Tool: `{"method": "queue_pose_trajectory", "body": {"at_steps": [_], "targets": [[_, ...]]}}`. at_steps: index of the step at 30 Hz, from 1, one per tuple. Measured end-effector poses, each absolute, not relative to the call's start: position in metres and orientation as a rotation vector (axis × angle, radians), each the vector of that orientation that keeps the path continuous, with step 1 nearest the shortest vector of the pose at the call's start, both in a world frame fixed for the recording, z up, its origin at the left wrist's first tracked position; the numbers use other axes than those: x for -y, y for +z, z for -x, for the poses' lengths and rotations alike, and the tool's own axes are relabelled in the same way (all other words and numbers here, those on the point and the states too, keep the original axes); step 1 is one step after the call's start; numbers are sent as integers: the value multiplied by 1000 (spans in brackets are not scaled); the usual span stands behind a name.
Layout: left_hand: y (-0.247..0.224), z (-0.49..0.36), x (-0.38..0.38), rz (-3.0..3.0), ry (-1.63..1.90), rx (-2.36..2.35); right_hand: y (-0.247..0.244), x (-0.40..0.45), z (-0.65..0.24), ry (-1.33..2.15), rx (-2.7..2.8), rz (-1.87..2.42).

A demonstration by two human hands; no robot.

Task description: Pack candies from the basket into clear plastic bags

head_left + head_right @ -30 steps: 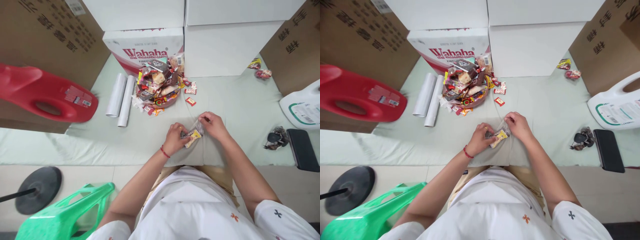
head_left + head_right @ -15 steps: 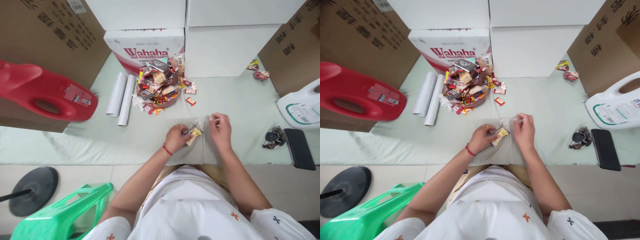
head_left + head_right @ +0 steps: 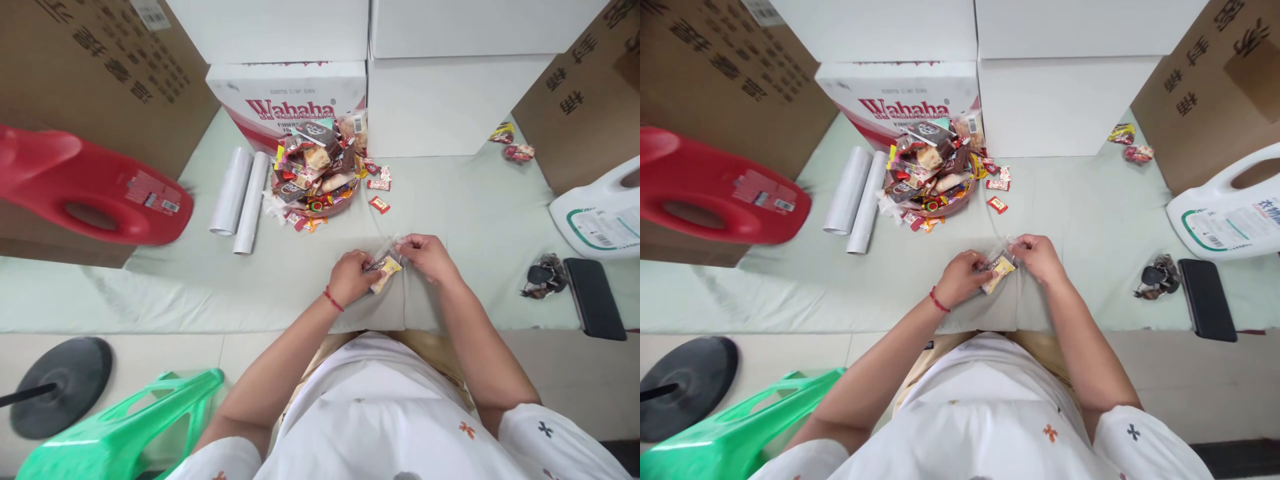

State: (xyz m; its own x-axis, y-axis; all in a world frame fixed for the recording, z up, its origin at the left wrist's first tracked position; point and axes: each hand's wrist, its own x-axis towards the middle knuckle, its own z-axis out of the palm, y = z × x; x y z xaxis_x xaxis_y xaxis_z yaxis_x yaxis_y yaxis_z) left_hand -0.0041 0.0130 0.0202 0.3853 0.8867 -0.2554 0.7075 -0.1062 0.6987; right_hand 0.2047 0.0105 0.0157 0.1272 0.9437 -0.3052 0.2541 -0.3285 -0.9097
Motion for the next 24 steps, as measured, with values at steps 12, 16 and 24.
{"method": "queue_pose_trajectory", "body": {"at_steps": [12,16,24], "targets": [[22,3,-9,-1868,297,-1424,26,63,-165,479,2184,1515],[21,22,-9,-1927,502,-1182,32,75,-174,424,2365,1551],[4,43,12,-2396,335,-768,21,70,-180,570,2268,1473]]}}
